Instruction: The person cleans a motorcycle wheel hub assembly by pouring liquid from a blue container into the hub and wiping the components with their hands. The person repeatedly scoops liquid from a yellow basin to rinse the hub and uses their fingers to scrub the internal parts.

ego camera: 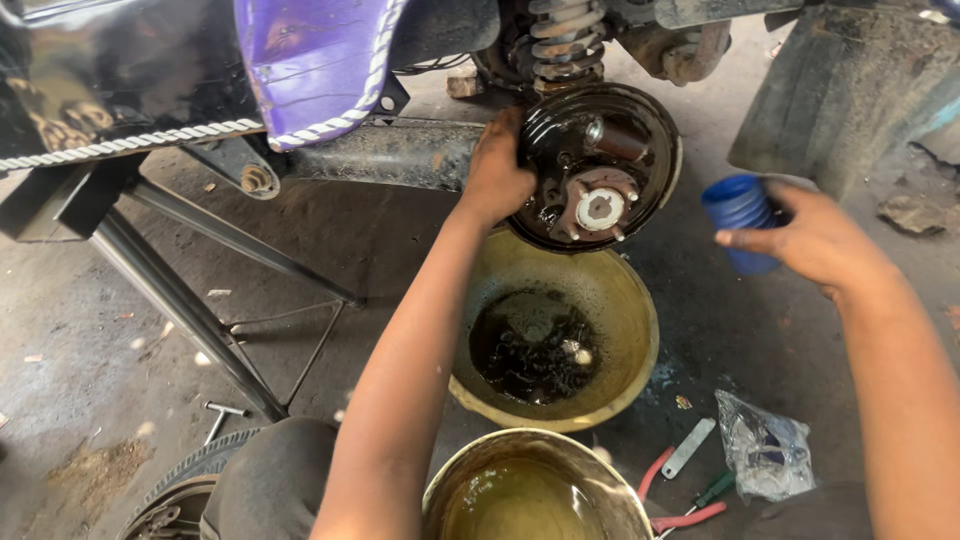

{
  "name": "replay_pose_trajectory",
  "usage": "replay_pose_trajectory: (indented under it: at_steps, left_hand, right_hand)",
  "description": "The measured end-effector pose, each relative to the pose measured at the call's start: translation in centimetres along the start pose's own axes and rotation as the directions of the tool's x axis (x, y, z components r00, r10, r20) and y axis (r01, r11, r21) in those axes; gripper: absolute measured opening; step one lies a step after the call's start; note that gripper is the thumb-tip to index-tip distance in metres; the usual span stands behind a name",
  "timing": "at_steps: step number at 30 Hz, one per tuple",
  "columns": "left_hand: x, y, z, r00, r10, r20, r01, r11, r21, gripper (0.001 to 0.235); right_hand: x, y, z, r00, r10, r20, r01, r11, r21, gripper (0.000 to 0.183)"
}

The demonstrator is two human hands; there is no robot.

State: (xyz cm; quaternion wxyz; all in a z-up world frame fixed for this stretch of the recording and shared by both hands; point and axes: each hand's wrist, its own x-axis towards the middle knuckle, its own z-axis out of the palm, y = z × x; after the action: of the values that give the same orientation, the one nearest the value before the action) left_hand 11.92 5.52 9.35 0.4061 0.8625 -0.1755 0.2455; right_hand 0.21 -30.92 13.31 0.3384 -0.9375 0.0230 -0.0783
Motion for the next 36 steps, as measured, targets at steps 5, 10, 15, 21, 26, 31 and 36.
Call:
replay_pose_trajectory:
  at_steps: [5,10,15,21,26,31,36]
  left_hand:
    - [0.9,4.1,-1.1,0.992,-0.123,-0.016,0.124,0.987,0.1,0.074]
    - [3.0,6.1,-2.0,0.951,-0.304,0.059,0.264,0.895,0.359,0.08]
    - [4.7,2.7,-1.5,0.969,-0.196,0.149,0.144,0.942,0.302,0.067]
    - [5.5,-1.3,-2.8,0.89,-0.157,0.428,0.158,0.987,0.034,0.048]
    - [4.0,-0.7,-3.3,0.923,0.058,0.38,-0.053,0.998,-0.024,0.064]
    - [2.7,1.5,-1.4,0.994,-0.001,0.109,-0.036,0.941,0.336,0.069]
    - [2.5,1.3,-0.5,0.995,0.058,-0.078,-0.031,0.949,0.313,0.057]
  right_hand:
    - [2.1,-1.9,1.0,0.985,-0.155,-0.073,0.12,0.929,-0.349,0.078]
    - [6.2,-9.0,1.3,0.839,-0.497,-0.224,0.297,0.762,-0.575,0.067]
    - [6.9,-12.6,3.8,0.792,-0.555,-0.255,0.374,0.771,-0.515,0.076]
    - [1.1,-9.3,5.0,0.923,-0.257,-0.285,0.301,0.946,0.121,0.065]
    - [-5.9,-8.1,2.7,0.993,-0.117,0.015,0.111,0.967,0.229,0.06]
    - [-11.4,-11.4,6.0,0.694,-0.186,0.695,0.226,0.974,0.036,0.072]
    - [-16.2,-10.9,16.5,0.26,-0.272,0.926,0.52,0.848,0.103,0.065]
